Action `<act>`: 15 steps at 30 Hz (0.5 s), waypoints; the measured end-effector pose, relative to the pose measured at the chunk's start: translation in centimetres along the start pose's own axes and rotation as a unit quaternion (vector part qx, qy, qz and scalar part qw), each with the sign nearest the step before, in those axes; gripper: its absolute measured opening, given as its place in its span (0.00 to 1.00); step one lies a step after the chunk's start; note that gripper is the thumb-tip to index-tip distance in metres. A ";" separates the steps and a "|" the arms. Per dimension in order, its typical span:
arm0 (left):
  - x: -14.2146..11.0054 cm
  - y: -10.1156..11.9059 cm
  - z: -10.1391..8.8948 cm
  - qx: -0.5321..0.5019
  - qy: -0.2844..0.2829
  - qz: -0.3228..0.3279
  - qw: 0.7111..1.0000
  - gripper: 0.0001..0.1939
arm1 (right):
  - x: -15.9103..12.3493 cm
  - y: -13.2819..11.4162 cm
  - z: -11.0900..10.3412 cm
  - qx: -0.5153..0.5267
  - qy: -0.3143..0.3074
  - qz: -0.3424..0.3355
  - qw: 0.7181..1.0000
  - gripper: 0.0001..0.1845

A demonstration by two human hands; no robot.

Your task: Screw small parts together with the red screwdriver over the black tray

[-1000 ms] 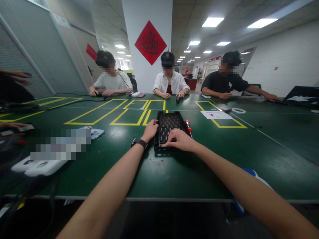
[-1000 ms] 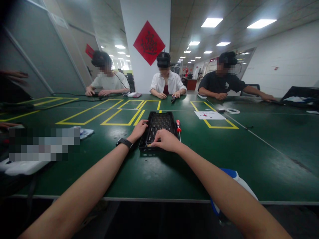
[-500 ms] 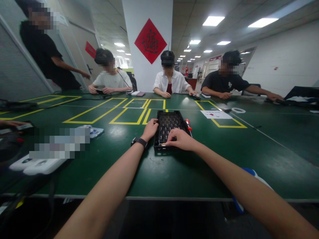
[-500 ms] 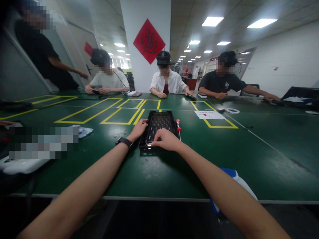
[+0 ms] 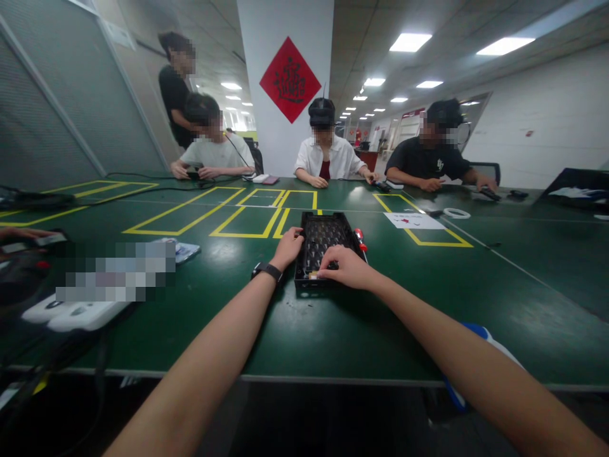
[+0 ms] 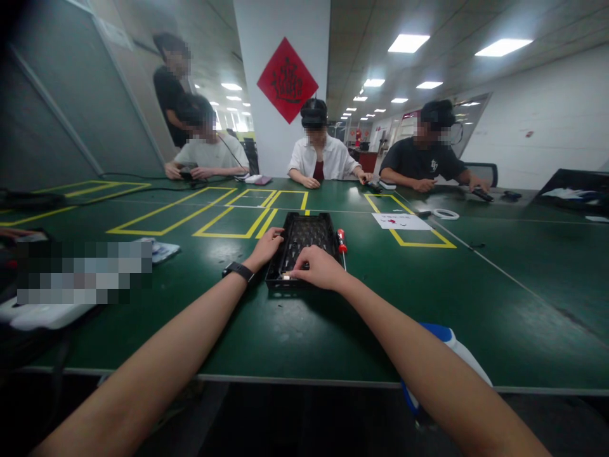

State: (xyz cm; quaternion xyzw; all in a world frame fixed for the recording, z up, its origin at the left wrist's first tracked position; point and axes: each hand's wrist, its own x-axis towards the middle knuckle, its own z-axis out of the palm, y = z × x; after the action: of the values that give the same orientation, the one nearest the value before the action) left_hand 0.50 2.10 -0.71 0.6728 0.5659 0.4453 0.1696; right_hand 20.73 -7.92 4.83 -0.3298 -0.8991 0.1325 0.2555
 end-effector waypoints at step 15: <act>-0.1 0.3 -0.1 0.001 0.000 -0.008 1.000 0.18 | 0.1 0.1 0.0 0.019 0.003 -0.026 0.999 0.14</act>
State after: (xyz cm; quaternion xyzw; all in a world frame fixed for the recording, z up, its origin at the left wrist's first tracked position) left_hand 0.60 1.90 -0.54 0.6684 0.5718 0.4431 0.1730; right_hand 20.74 -7.79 4.82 -0.3018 -0.9041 0.1416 0.2673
